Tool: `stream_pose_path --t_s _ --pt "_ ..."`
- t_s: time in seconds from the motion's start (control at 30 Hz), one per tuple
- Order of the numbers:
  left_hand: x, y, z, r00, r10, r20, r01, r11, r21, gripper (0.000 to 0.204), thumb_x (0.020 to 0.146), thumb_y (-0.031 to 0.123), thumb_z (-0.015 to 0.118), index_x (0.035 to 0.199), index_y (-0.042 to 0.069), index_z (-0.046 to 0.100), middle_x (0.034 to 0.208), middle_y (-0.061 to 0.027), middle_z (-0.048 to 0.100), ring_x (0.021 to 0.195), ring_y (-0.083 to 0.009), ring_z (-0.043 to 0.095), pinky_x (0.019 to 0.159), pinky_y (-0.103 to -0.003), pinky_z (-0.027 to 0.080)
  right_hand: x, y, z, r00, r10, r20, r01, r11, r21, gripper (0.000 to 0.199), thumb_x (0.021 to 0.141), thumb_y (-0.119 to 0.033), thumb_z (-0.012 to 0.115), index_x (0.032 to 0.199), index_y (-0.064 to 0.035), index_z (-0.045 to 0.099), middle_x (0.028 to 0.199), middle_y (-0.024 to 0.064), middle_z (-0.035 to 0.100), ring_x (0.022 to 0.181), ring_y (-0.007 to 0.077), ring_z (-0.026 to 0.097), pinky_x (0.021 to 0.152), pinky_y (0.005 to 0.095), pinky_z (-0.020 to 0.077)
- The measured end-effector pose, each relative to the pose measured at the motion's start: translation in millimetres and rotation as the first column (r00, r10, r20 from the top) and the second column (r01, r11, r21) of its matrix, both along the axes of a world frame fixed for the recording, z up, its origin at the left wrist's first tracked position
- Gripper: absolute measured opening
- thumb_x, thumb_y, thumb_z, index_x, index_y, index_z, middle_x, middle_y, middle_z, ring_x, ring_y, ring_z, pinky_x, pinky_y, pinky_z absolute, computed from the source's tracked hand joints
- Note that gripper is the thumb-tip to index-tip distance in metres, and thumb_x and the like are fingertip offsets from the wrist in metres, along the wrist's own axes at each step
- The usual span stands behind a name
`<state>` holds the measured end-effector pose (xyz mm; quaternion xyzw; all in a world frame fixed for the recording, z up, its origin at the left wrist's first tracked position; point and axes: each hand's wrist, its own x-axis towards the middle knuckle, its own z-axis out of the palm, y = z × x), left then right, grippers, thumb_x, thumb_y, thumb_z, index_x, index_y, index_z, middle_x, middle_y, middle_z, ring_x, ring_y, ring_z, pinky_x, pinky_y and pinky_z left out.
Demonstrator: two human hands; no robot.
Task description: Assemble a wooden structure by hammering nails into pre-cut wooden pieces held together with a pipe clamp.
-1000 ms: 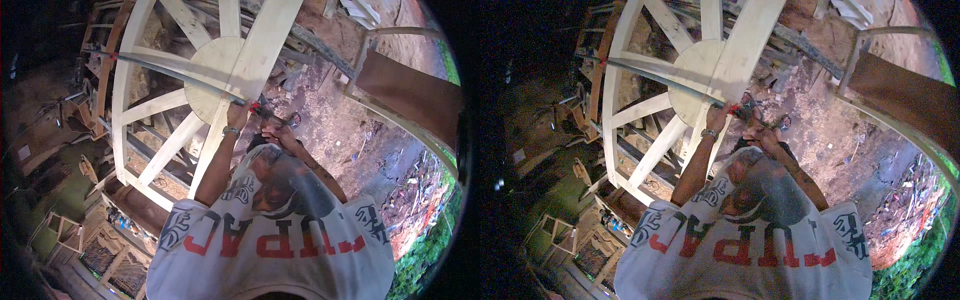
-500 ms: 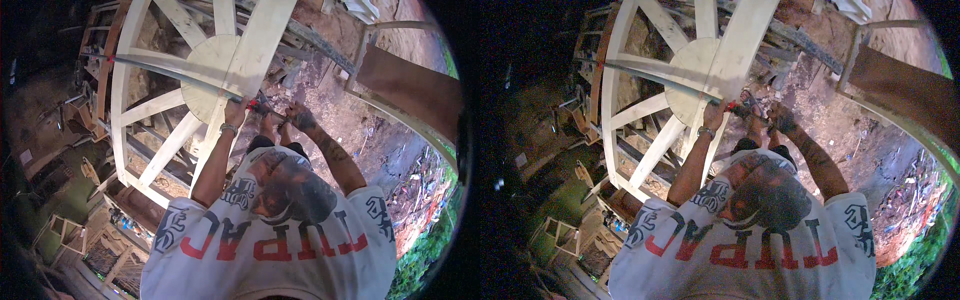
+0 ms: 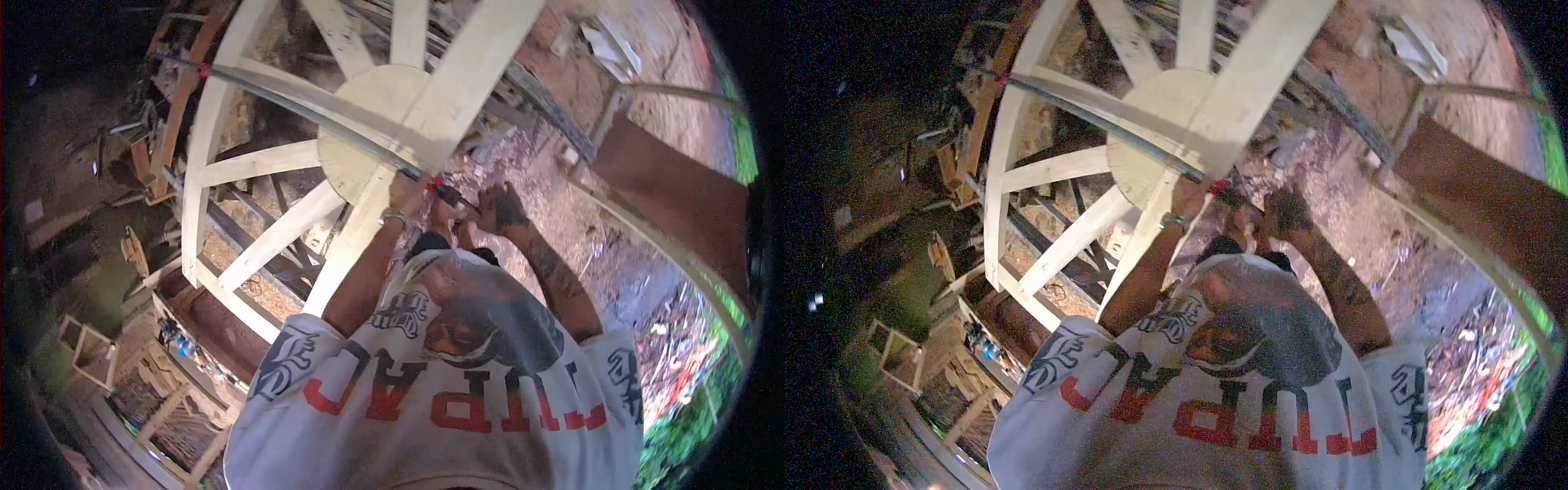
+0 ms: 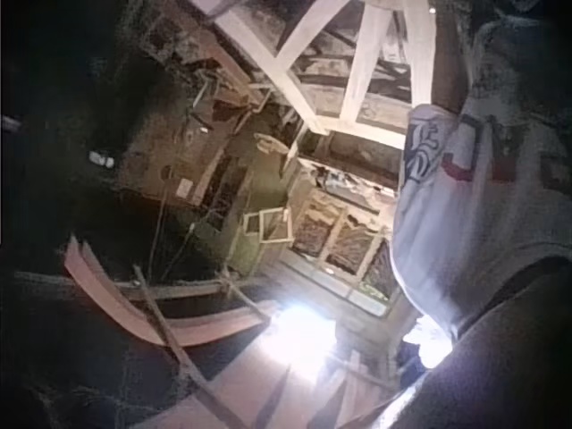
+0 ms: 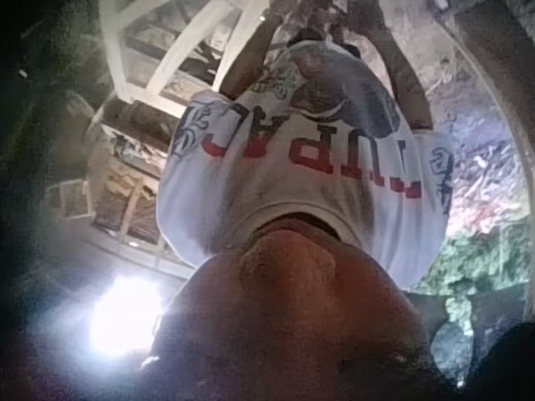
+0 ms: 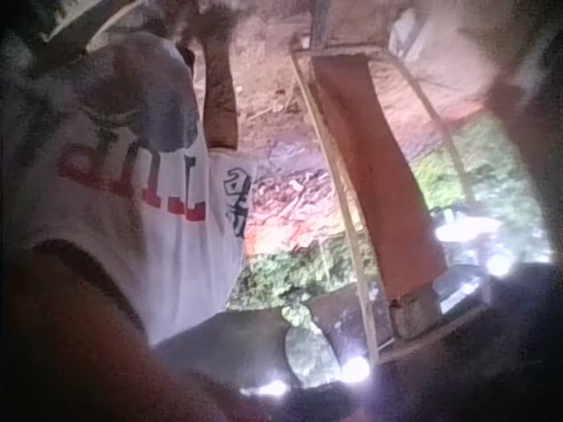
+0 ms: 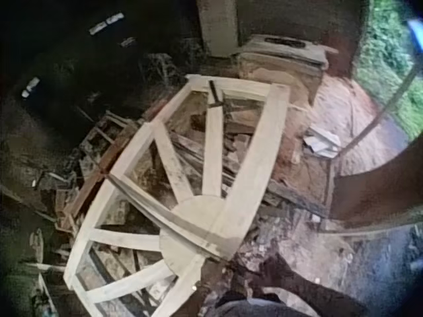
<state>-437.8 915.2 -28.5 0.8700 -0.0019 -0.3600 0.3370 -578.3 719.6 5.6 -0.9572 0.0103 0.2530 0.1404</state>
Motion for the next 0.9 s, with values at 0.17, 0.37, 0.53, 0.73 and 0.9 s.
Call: stream_pose_path --t_s 0.17,0.37,0.53,0.73,0.9 --pt "9.5 2.7 6.0 0.997 0.062 -0.05 -0.07 0.981 -0.178 0.048 0.083 0.044 0.067 0.093 -0.003 0.064 0.079 -0.0148 0.069 0.077 -0.0269 0.068 0.07 -0.036 0.052 3.2 22.6 -60.2 0.963 -0.158 -0.217 0.223 0.92 0.322 0.058 0.086 -0.05 0.054 0.113 0.0019 0.056 0.098 0.0263 0.064 0.089 0.0449 0.063 0.074 0.0523 0.0499" --pt "142.1 33.3 10.8 0.489 0.661 -0.569 -0.795 0.07 -0.602 0.018 0.095 0.025 0.055 0.1 0.009 0.049 0.076 -0.0079 0.055 0.064 -0.0196 0.056 0.058 -0.034 0.05 -21.5 51.5 -31.0 0.932 -0.044 0.359 0.046 0.999 0.005 0.04 0.086 -0.035 0.054 0.099 0.0013 0.062 0.08 0.0238 0.063 0.071 0.0385 0.064 0.058 0.0475 0.05" --pt "195.4 53.1 -11.0 0.453 0.765 -0.458 -0.841 0.197 -0.503 0.024 0.094 0.038 0.056 0.096 0.015 0.051 0.059 0.0009 0.04 0.049 -0.0127 0.044 0.045 -0.031 0.04 -22.5 72.9 -49.6 0.94 -0.294 0.173 0.253 0.941 0.223 0.078 0.086 -0.071 0.037 0.069 -0.0014 0.067 0.058 0.0197 0.061 0.057 0.0369 0.062 0.052 0.0467 0.0469" --pt "222.5 45.4 -40.4 0.372 0.535 -0.759 -0.848 -0.138 -0.512 0.015 0.094 0.03 0.056 0.09 0.016 0.054 0.056 0.0036 0.039 0.041 -0.0111 0.039 0.038 -0.03 0.035 12.5 65.2 -31.8 0.916 -0.387 0.102 0.35 0.898 0.266 0.039 0.082 -0.031 0.058 0.11 -0.0034 0.056 0.07 0.0196 0.061 0.062 0.0386 0.061 0.054 0.0506 0.0483" --pt "216.3 -29.5 -18.8 0.453 0.659 -0.601 -0.839 0.085 -0.538 0.02 0.092 0.023 0.059 0.092 0.014 0.042 0.059 0.0018 0.042 0.042 -0.0105 0.041 0.037 -0.029 0.037 17.9 15.4 -12.1 0.912 -0.377 0.165 0.294 0.878 0.379 0.018 0.085 -0.021 0.058 0.083 -0.0036 0.063 0.071 0.0195 0.063 0.059 0.0397 0.062 0.052 0.0502 0.0472"
